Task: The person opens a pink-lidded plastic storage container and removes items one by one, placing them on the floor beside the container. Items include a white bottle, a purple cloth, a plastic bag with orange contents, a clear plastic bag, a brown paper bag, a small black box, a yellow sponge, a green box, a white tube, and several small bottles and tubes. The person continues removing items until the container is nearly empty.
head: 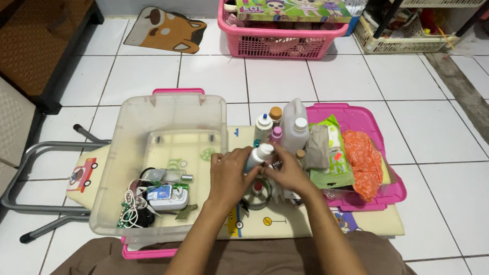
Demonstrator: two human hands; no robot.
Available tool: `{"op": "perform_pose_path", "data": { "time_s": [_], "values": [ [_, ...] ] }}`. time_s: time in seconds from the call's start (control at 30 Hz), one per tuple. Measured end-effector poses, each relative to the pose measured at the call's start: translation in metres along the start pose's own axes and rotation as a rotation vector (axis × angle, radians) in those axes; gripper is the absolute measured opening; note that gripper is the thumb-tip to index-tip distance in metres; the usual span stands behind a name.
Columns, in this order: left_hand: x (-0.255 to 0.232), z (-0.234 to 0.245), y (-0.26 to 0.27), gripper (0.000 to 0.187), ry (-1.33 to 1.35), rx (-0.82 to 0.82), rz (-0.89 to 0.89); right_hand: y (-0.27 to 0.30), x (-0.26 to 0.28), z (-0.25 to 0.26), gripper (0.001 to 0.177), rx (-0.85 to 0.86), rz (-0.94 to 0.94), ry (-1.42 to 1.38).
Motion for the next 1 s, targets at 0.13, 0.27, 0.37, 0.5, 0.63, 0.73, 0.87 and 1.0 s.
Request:
{"op": "perform_pose_path", "data": {
  "time_s": [0.13,0.27,0.37,0.5,0.63,0.73,0.87,1.0],
  "values": [
    [-0.009,-0.015,0.005,0.057,0.016,0.124,0.025,0.012,0.021,0.01,0.055,0.054,0.0,-0.339],
    [-0.016,-0.032,0.011,0.056,0.028,0.289,0.056,0.025,0.016,0.001,0.042,0.023,0.026,-0.36],
    [-0.012,-0.039,0.017,0.056,0.059,0.364,0.12,0.036,-0.011,0.004,0.038,-0.056,-0.086,-0.183],
    [-0.005,-0.025,0.015,0.039,0.095,0.173,0.082,0.053,-0.047,0.004,0.033,-0.028,-0.203,-0.009],
    [0.014,-0.007,0.013,0.028,0.156,0.077,0.131,0.07,-0.073,-0.007,0.037,0.043,-0.288,0.072],
    [0.026,0.01,0.011,0.026,0.182,0.018,0.159,0.077,-0.076,-0.021,0.037,0.1,-0.278,-0.012],
    [0.04,0.026,0.012,0.023,0.206,-0.035,0.209,0.087,-0.082,-0.027,0.041,0.123,-0.434,0.19],
    [0.061,0.032,0.015,0.025,0.239,-0.013,0.291,0.085,-0.056,-0.027,0.041,0.106,-0.249,0.231]
  ]
}}
Point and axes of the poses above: each hand's wrist, its own y-axis away from the middle knuckle, its own z-axis out of the back of the hand, x = y × z, the point moved 7 cm from there along -y, towards the middle knuckle, and after that the axes turned 1 degree about x, right-handed, at the moved point
